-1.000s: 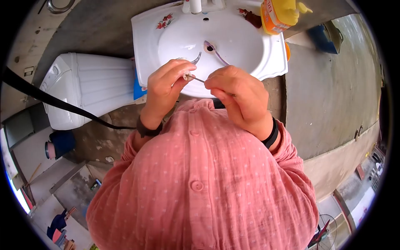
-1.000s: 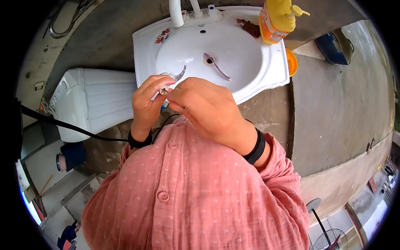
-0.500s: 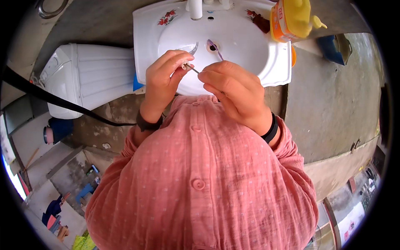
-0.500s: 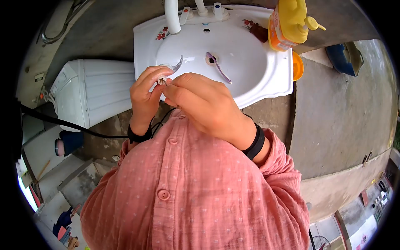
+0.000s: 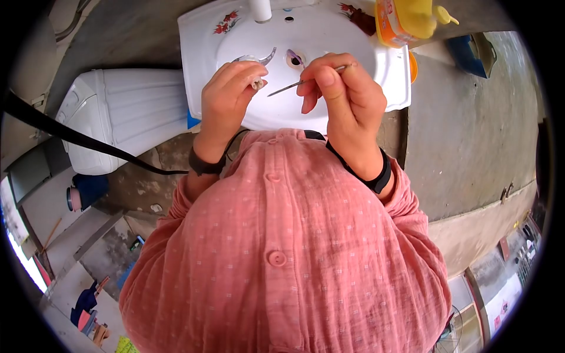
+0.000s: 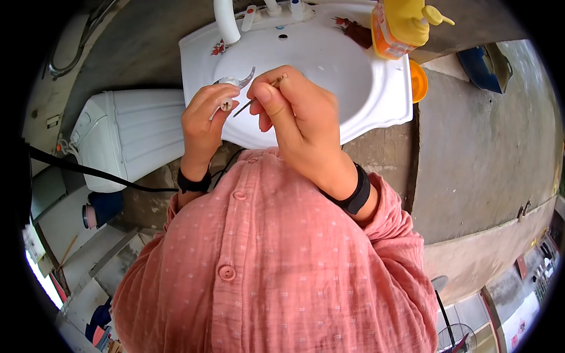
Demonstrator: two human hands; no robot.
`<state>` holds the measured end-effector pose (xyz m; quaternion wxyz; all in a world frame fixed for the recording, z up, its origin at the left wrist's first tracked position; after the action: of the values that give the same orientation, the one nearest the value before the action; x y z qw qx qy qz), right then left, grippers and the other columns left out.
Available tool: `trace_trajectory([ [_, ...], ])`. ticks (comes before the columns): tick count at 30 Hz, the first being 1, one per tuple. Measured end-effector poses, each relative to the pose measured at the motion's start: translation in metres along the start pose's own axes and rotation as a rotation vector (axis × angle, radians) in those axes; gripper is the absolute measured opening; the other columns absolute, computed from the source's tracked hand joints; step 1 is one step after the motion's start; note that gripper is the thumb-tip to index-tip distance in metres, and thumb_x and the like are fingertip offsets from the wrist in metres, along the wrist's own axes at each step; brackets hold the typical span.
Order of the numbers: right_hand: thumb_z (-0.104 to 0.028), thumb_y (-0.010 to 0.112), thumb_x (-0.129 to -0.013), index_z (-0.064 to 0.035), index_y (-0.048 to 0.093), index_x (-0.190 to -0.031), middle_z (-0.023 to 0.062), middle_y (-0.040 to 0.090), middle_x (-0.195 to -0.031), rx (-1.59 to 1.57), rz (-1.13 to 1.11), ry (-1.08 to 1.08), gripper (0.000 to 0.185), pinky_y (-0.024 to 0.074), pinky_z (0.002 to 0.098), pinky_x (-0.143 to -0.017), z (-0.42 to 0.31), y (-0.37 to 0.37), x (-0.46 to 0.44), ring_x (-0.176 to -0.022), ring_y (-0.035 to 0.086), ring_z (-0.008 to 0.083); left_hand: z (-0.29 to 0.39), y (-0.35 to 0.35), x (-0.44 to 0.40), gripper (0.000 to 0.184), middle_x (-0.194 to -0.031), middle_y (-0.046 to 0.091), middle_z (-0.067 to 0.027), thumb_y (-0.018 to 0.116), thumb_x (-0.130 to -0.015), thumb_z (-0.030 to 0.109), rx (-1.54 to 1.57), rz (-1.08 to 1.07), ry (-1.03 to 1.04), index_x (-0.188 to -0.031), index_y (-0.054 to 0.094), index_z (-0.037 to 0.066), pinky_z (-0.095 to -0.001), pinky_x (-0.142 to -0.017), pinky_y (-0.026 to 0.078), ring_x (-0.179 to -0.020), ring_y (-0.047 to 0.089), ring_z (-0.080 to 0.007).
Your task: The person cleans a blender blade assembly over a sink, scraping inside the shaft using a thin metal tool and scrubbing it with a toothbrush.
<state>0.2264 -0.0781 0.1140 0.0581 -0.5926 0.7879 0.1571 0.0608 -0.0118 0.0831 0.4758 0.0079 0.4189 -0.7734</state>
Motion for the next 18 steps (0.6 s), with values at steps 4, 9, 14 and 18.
trace_trajectory([
  [4, -0.001, 0.056, -0.083, 0.001, 0.055, -0.083, 0.0082, 0.057, -0.069, 0.137, -0.066, -0.221, 0.002, 0.0433, 0.024, -0.049, 0.003, 0.003, 0.0, -0.054, 0.054, 0.0151, 0.002, -0.003, -0.001, 0.019, -0.085, 0.061, -0.0084, 0.064, -0.072, -0.003, 0.065, 0.025, -0.06, -0.09, 0.061, 0.002, -0.0264, -0.06, 0.047, -0.07, 0.058, -0.0186],
  [9, 0.003, 0.062, -0.072, 0.0001, 0.055, -0.084, 0.0116, 0.055, -0.073, 0.277, -0.142, -0.366, 0.014, 0.0441, 0.0305, -0.053, 0.005, 0.012, -0.001, -0.062, 0.055, 0.0259, 0.002, -0.004, -0.001, 0.019, -0.086, 0.061, -0.0081, 0.065, -0.073, -0.001, 0.081, 0.009, -0.069, -0.092, 0.061, 0.003, -0.026, -0.06, 0.047, -0.069, 0.057, -0.0173],
  [14, 0.005, 0.057, -0.08, 0.0029, 0.056, -0.087, 0.0109, 0.06, -0.077, 0.444, -0.267, -0.522, 0.007, 0.0465, 0.025, -0.055, 0.013, 0.014, -0.007, -0.061, 0.057, 0.0166, -0.002, -0.005, -0.001, 0.024, -0.086, 0.06, -0.0078, 0.065, -0.068, -0.004, 0.002, 0.047, 0.041, -0.09, 0.061, 0.003, -0.0267, -0.059, 0.047, -0.07, 0.057, -0.019],
  [18, 0.002, 0.056, -0.08, 0.0011, 0.055, -0.083, 0.0103, 0.055, -0.071, 0.395, -0.227, -0.361, 0.003, 0.0437, 0.0283, -0.052, 0.015, 0.02, -0.007, -0.059, 0.055, 0.0206, -0.002, -0.004, -0.001, 0.027, -0.084, 0.061, -0.0055, 0.065, -0.063, -0.006, -0.083, 0.034, 0.057, -0.088, 0.06, 0.004, -0.0281, -0.058, 0.047, -0.072, 0.057, -0.0199],
])
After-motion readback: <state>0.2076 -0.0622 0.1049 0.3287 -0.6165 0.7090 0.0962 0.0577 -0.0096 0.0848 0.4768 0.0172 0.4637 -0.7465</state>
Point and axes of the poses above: each hand's wrist, its own x-axis away from the middle knuckle, its own y-axis out of the palm, z = x × y, the point moved 1 cm from there along -x, towards the middle knuckle
